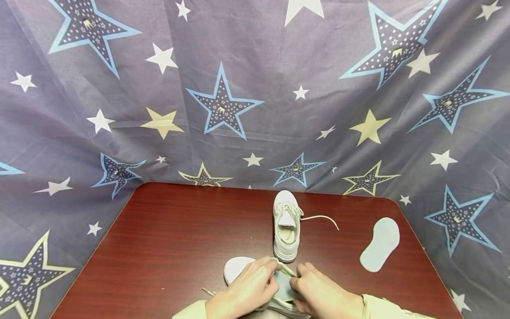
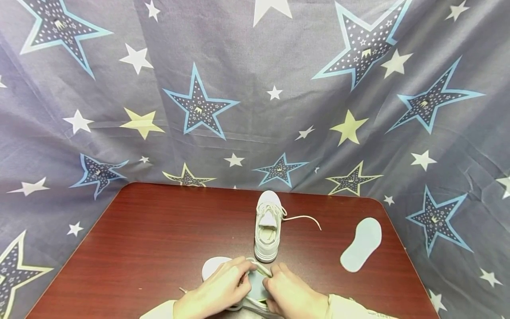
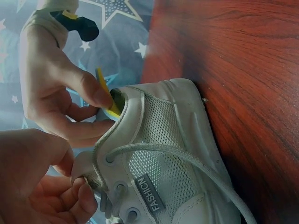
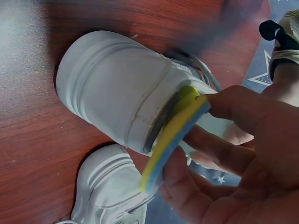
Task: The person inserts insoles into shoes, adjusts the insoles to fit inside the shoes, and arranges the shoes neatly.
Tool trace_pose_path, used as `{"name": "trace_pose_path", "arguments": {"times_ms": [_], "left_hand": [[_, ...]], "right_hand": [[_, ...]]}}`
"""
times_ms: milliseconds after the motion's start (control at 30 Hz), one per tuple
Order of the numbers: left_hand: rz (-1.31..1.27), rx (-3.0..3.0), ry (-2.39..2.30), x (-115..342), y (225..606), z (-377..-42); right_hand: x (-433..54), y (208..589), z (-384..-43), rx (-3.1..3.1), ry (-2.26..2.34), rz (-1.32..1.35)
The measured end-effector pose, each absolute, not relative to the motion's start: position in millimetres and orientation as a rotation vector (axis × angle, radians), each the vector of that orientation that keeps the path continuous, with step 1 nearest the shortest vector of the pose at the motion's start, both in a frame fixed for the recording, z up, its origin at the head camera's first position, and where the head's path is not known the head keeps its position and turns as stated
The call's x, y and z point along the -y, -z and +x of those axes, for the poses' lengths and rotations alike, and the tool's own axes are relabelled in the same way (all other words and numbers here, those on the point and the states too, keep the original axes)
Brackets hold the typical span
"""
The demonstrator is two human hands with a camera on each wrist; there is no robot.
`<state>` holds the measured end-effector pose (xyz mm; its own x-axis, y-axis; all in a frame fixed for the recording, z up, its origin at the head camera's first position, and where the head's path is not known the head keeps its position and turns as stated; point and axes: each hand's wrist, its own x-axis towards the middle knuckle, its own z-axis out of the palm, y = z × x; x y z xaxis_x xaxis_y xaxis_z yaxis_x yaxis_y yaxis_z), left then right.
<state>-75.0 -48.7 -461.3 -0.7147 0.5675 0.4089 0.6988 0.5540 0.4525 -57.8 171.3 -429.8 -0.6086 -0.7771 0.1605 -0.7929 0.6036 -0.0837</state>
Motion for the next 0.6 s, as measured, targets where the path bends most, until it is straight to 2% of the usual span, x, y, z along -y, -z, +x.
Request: {"name": "trace_pose_path", "arguments": {"times_ms": [600], "left_hand": [[-1.073, 2.542, 0.893, 49.4, 464.5, -76.4]], "right_hand": [[-168.5, 439.6, -63.3, 2.681, -0.26, 1.358]]}}
